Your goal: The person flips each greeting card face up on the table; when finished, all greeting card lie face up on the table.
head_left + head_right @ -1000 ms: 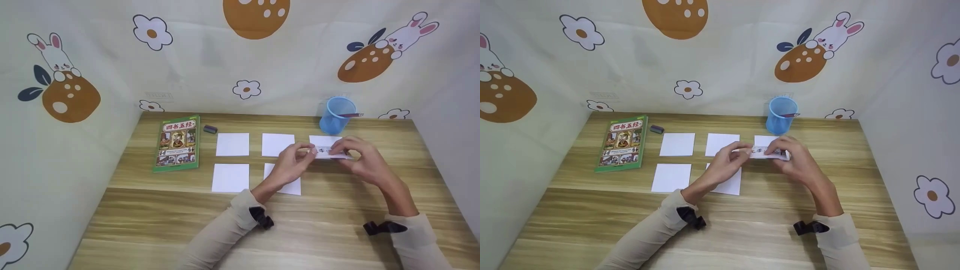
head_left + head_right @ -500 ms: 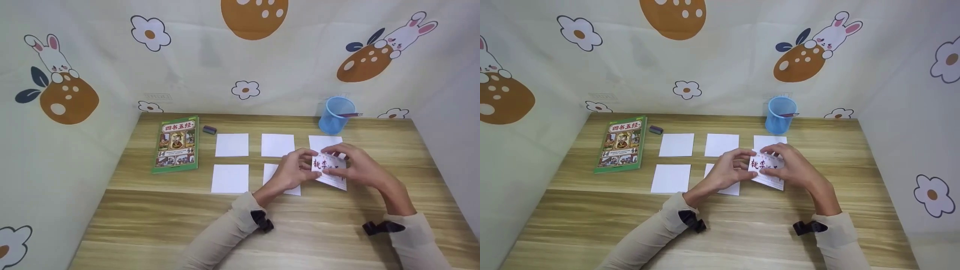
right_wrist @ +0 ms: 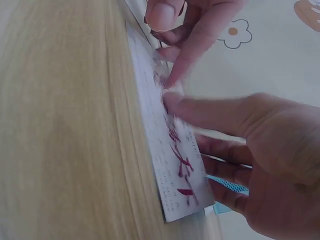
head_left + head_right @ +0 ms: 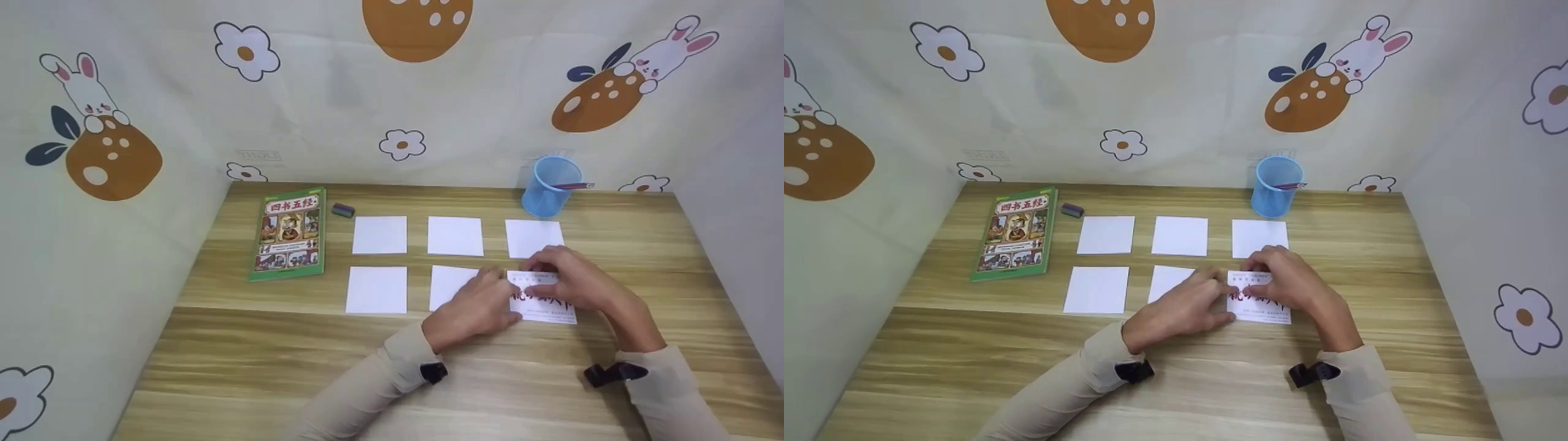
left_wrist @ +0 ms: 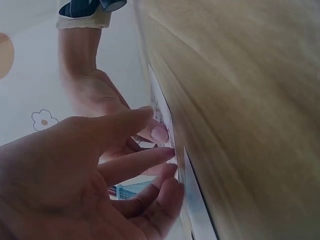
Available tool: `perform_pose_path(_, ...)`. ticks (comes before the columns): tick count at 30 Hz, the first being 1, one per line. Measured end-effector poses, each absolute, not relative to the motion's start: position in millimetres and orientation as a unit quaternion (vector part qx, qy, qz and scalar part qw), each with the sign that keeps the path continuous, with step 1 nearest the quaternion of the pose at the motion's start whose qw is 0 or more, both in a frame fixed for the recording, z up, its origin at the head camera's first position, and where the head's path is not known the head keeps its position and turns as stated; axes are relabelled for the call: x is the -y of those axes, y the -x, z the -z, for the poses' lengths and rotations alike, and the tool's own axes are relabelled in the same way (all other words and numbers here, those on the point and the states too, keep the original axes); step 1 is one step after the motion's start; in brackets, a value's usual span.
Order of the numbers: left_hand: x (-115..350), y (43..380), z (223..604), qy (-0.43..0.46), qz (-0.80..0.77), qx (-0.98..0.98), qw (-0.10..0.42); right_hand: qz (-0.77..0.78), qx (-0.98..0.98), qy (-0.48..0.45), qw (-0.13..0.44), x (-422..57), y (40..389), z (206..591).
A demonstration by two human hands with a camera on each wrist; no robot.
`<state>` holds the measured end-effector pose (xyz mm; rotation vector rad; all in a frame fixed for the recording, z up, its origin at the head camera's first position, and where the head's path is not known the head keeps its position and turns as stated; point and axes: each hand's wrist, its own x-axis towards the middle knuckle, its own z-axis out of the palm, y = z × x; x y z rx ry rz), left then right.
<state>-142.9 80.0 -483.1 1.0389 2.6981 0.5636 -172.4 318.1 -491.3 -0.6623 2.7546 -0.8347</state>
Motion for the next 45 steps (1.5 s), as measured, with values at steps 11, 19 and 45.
perform_pose_path(11, -26.5, 156.5, 479.8, -0.362, -0.18, -0.913, 0.057, 0.288, -0.93, 0.206, 0.097, -320.0, 172.5, 488.9)
perform_pose_path(19, 34.2, 169.2, 488.2, -0.362, -0.217, -0.901, 0.098, 0.32, -0.914, 0.236, 0.078, -283.8, 175.2, 487.5)
perform_pose_path(45, 41.1, 171.5, 494.0, -0.372, -0.261, -0.891, 0.025, 0.302, -0.922, 0.218, 0.103, -230.3, 173.1, 492.1)
